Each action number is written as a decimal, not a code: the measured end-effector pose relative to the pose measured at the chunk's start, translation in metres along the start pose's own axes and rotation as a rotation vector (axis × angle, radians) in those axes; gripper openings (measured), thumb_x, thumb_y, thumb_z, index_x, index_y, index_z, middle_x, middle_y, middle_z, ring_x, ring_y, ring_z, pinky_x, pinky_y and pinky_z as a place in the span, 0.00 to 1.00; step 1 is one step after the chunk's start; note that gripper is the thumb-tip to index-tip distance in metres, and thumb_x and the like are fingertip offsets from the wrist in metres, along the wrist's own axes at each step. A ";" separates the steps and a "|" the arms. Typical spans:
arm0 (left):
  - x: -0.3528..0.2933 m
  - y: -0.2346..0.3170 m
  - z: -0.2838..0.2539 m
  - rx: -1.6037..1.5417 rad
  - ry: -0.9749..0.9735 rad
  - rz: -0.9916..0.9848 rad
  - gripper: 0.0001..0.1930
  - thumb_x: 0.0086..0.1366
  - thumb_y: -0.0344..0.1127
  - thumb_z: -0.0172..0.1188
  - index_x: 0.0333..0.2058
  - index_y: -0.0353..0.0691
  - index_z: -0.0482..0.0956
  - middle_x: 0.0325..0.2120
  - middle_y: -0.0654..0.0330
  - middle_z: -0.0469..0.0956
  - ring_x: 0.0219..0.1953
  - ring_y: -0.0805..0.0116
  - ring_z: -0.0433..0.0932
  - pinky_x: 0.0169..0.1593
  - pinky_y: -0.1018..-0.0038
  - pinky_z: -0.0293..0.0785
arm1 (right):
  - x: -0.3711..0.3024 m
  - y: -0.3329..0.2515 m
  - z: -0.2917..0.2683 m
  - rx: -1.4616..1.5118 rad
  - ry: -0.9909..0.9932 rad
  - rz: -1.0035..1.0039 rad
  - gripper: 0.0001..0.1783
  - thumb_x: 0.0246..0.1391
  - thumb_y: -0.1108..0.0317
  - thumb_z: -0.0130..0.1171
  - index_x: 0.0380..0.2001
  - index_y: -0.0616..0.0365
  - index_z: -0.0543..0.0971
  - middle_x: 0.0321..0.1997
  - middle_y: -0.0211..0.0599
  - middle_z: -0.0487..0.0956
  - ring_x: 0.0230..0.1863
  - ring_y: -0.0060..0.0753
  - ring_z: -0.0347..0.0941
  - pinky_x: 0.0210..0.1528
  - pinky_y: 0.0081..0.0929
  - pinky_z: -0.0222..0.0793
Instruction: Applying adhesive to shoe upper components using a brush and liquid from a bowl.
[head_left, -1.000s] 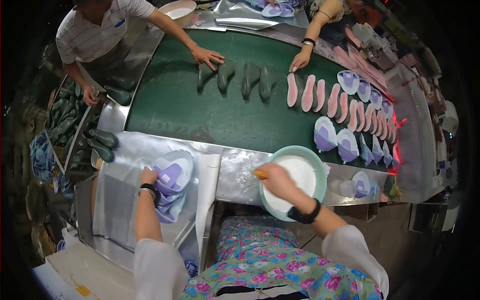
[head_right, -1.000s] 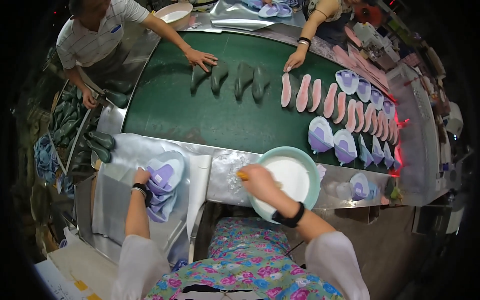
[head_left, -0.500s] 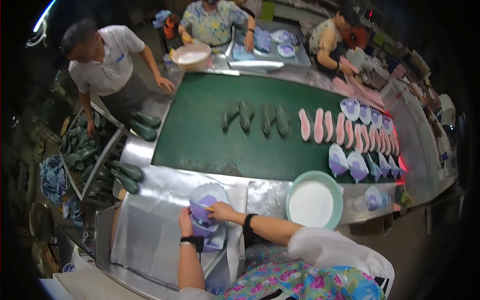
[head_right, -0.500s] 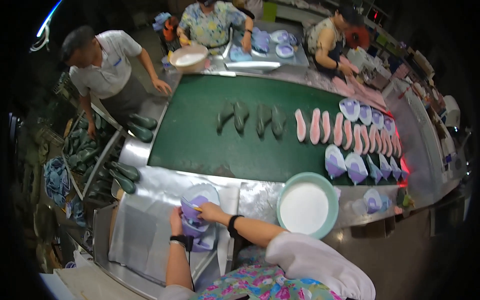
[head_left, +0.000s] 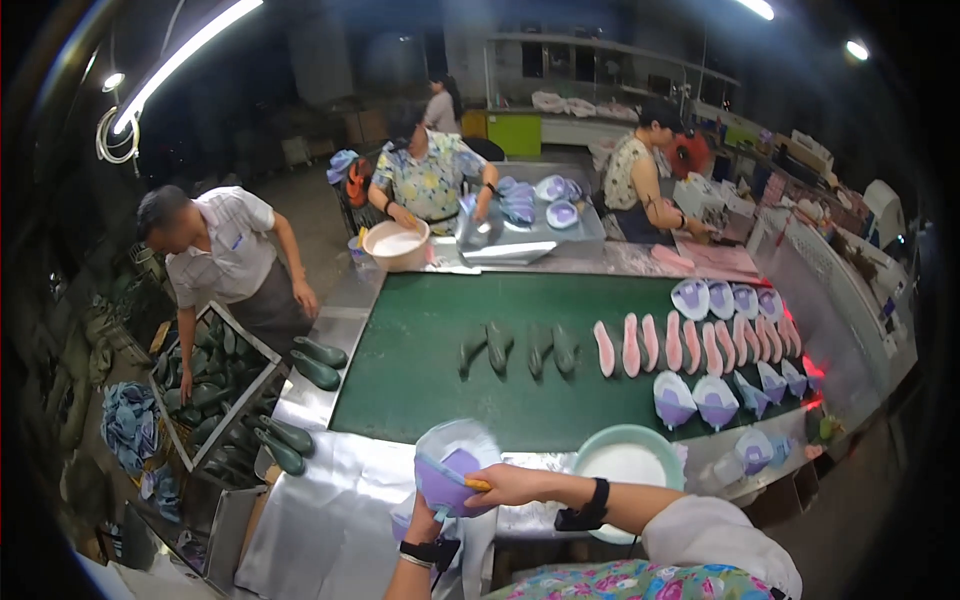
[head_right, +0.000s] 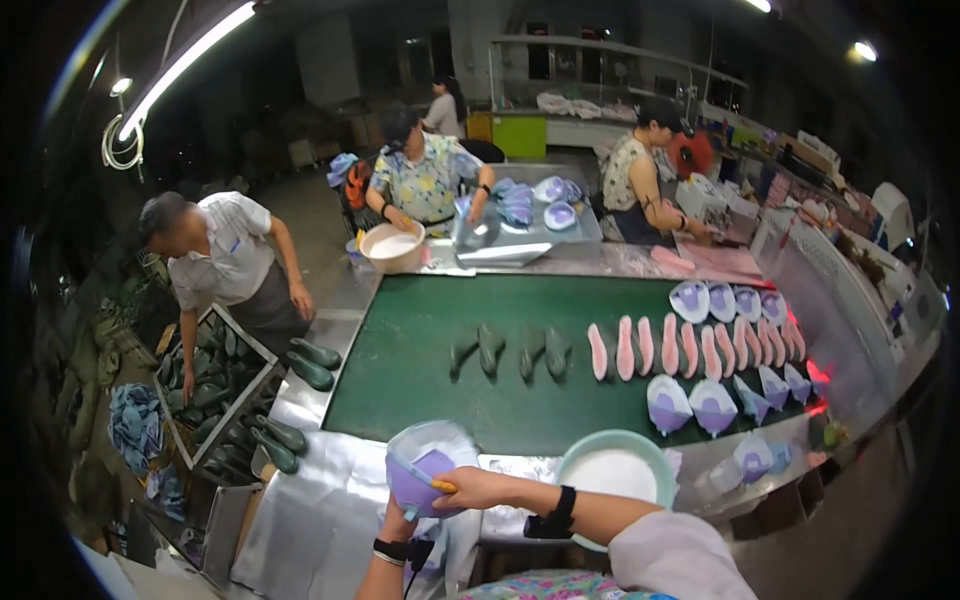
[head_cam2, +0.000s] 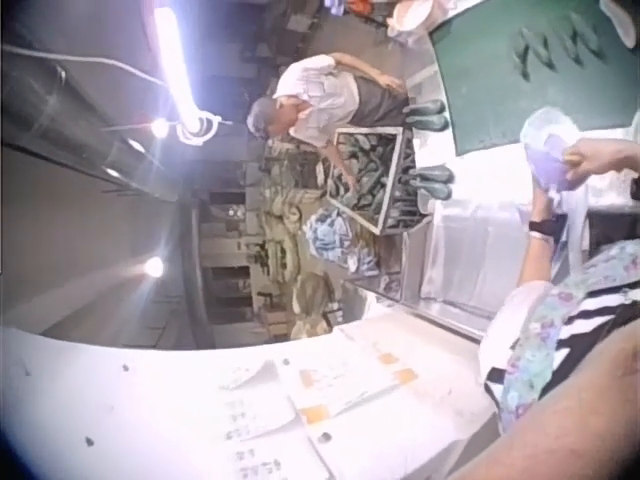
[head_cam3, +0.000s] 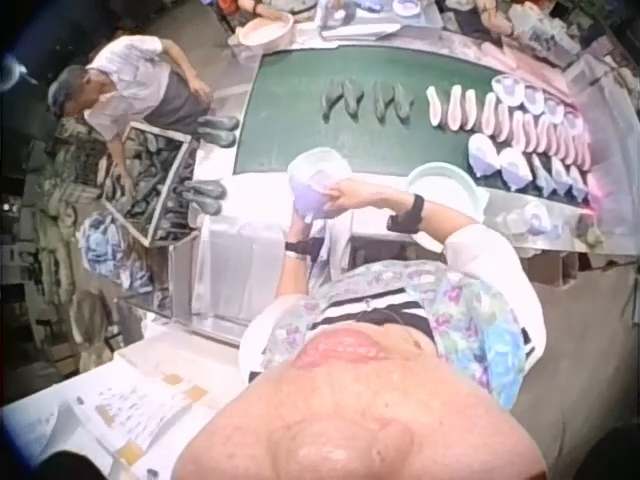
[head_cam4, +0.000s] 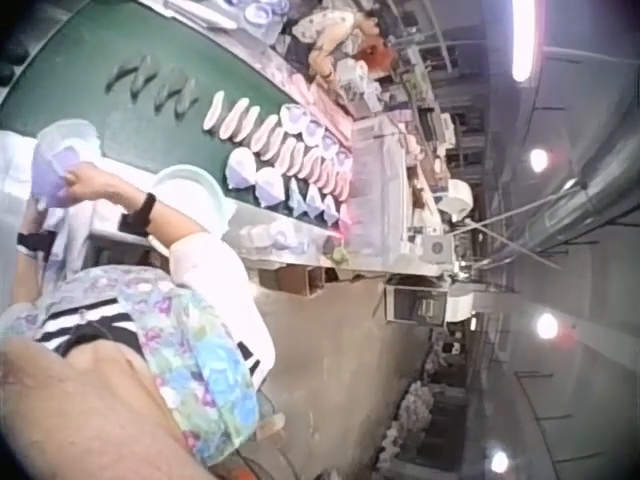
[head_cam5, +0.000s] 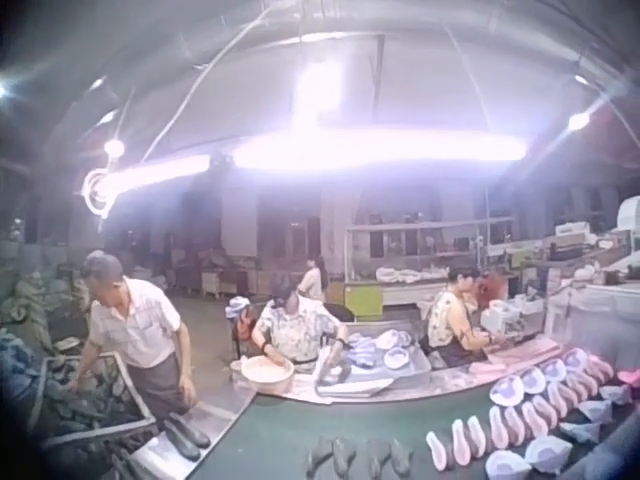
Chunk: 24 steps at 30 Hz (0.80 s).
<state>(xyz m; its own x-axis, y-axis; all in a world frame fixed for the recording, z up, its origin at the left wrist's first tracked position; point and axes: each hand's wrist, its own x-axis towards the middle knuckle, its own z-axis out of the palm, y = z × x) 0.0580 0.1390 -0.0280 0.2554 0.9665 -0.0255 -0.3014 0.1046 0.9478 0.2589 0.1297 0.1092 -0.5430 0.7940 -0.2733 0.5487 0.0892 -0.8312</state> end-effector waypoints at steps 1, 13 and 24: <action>-0.005 -0.003 0.008 0.046 -0.053 0.010 0.23 0.61 0.35 0.56 0.54 0.38 0.64 0.44 0.59 0.71 0.44 0.70 0.71 0.48 0.73 0.68 | -0.024 -0.006 -0.008 0.036 0.009 0.016 0.17 0.51 0.55 0.57 0.36 0.59 0.74 0.29 0.50 0.76 0.34 0.44 0.74 0.36 0.37 0.65; -0.134 -0.020 0.083 0.380 -0.388 -0.641 0.31 0.60 0.31 0.56 0.60 0.38 0.53 0.52 0.61 0.64 0.52 0.72 0.65 0.53 0.73 0.64 | -0.248 0.220 -0.031 0.069 1.004 0.667 0.27 0.54 0.47 0.53 0.19 0.62 0.78 0.20 0.39 0.77 0.24 0.36 0.74 0.28 0.31 0.68; -0.135 -0.044 0.168 0.425 -0.149 -0.755 0.20 0.61 0.26 0.54 0.53 0.36 0.66 0.42 0.61 0.73 0.43 0.70 0.72 0.48 0.73 0.69 | -0.250 0.338 0.042 0.065 1.007 0.422 0.08 0.43 0.70 0.63 0.28 0.62 0.81 0.30 0.47 0.79 0.29 0.45 0.76 0.34 0.31 0.72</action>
<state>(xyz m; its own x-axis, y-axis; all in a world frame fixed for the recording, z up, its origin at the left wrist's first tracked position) 0.1906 -0.0351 -0.0128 0.3748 0.6306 -0.6797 0.3568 0.5785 0.7335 0.5532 -0.0638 -0.1242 0.4661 0.8836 -0.0460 0.5178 -0.3145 -0.7956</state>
